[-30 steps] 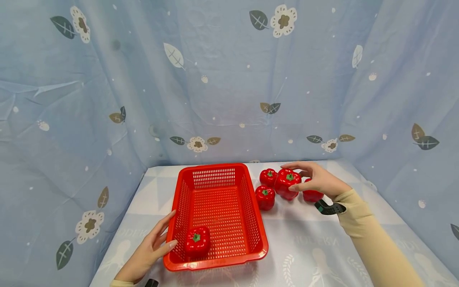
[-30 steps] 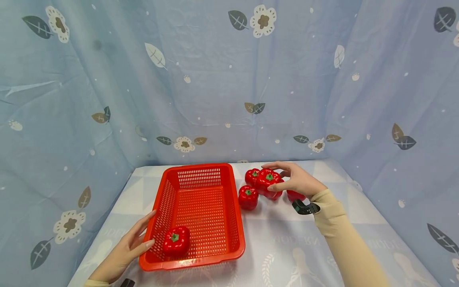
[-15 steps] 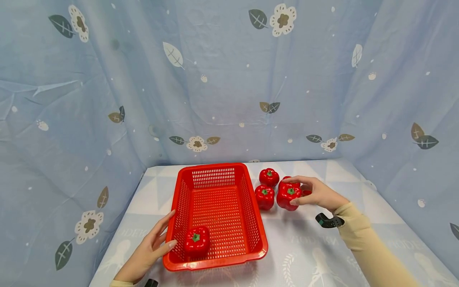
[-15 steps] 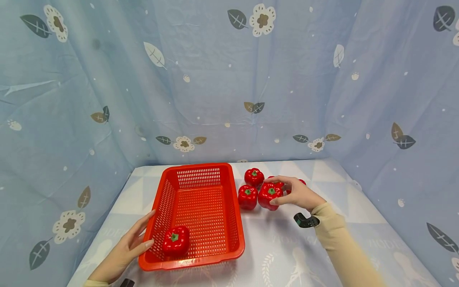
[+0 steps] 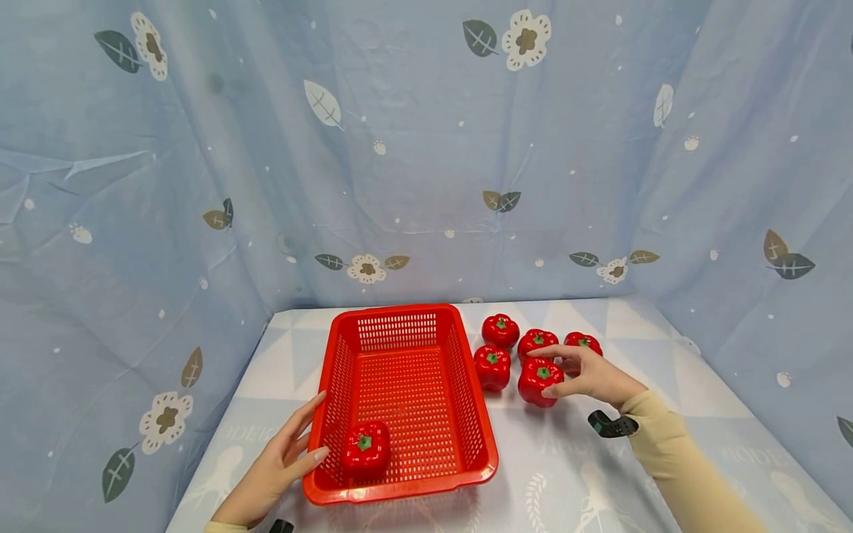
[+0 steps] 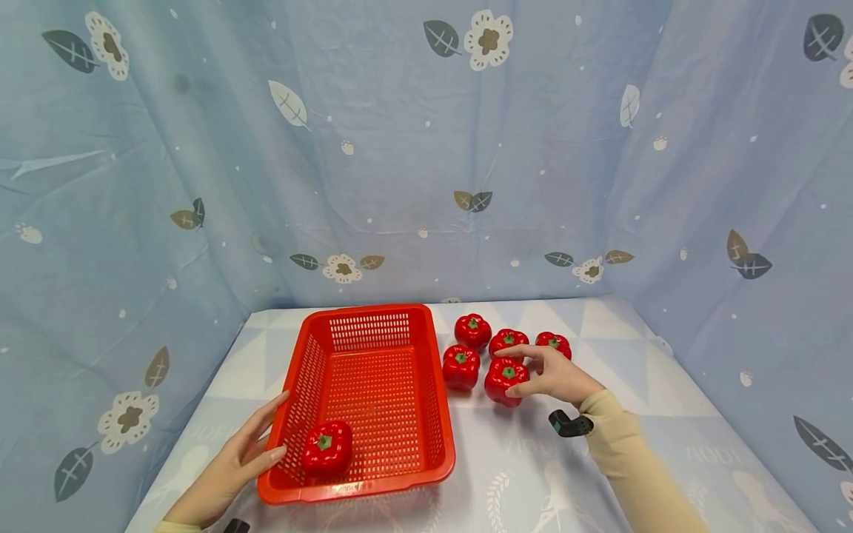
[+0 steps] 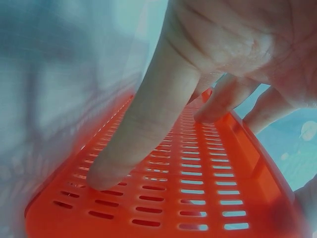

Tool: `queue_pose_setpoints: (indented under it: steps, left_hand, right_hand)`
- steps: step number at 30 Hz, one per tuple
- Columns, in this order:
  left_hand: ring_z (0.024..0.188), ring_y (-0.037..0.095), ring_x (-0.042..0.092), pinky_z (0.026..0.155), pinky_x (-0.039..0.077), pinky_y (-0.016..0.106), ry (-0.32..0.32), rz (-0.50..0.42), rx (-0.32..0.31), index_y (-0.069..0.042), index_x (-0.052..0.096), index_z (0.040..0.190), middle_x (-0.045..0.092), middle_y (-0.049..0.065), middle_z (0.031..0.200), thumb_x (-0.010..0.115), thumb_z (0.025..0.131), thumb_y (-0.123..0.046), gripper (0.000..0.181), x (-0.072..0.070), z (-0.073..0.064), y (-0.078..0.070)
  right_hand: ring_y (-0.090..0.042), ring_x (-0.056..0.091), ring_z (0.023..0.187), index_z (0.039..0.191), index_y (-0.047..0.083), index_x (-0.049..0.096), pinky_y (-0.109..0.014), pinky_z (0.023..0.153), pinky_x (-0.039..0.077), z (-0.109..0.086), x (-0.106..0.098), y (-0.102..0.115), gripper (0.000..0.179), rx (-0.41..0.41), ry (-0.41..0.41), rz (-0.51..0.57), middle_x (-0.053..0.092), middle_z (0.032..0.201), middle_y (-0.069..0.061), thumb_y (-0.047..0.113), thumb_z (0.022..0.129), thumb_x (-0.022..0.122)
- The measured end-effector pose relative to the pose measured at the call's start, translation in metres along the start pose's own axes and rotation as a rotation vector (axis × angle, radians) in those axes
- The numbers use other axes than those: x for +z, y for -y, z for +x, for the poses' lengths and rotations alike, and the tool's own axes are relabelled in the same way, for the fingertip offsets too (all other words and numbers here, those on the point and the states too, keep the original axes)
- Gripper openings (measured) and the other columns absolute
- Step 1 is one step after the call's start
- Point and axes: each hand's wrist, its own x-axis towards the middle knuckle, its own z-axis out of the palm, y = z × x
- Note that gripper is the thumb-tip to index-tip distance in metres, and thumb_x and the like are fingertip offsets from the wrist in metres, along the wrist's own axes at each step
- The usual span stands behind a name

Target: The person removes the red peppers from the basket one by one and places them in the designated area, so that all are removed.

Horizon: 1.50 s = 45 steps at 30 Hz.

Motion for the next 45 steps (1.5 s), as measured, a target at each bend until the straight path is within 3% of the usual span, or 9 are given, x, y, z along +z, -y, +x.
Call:
queue_pose_setpoints:
  steps: [10,27,38,45]
  left_hand:
    - [0.154,0.06,0.032,0.1,0.061,0.056,0.014,-0.005,0.017,-0.029,0.032,0.172,0.02,0.021,0.179,0.074,0.104,-0.021,0.08,-0.001,0.0,0.003]
    - [0.155,0.059,0.032,0.095,0.064,0.05,0.014,-0.01,0.023,-0.028,0.032,0.172,0.02,0.022,0.178,0.075,0.103,-0.02,0.081,0.0,-0.001,0.003]
    - [0.155,0.059,0.032,0.095,0.064,0.05,0.012,-0.017,0.017,-0.028,0.031,0.172,0.019,0.022,0.179,0.075,0.104,-0.021,0.081,0.0,0.0,0.003]
    - [0.156,0.057,0.031,0.098,0.063,0.05,0.025,-0.029,0.019,-0.03,0.031,0.172,0.018,0.019,0.179,0.075,0.104,-0.019,0.081,-0.001,0.001,0.004]
  right_hand:
    - [-0.032,0.069,0.11,0.15,0.006,0.065,-0.036,0.088,0.062,0.002,0.003,-0.013,0.066,0.009,-0.016,-0.073,0.067,0.139,-0.02,0.016,0.089,0.089]
    - [-0.037,0.066,0.12,0.151,0.002,0.063,-0.036,0.091,0.061,0.001,0.007,-0.012,0.067,0.001,-0.004,-0.115,0.065,0.147,-0.021,0.017,0.091,0.089]
    - [-0.044,0.061,0.131,0.153,0.005,0.062,-0.036,0.095,0.06,-0.001,0.006,-0.015,0.067,-0.009,0.001,-0.082,0.064,0.148,-0.02,0.018,0.092,0.088]
    - [-0.049,0.057,0.136,0.153,-0.001,0.059,-0.035,0.095,0.06,-0.003,0.005,-0.014,0.069,-0.034,0.004,-0.041,0.063,0.148,-0.023,0.014,0.092,0.087]
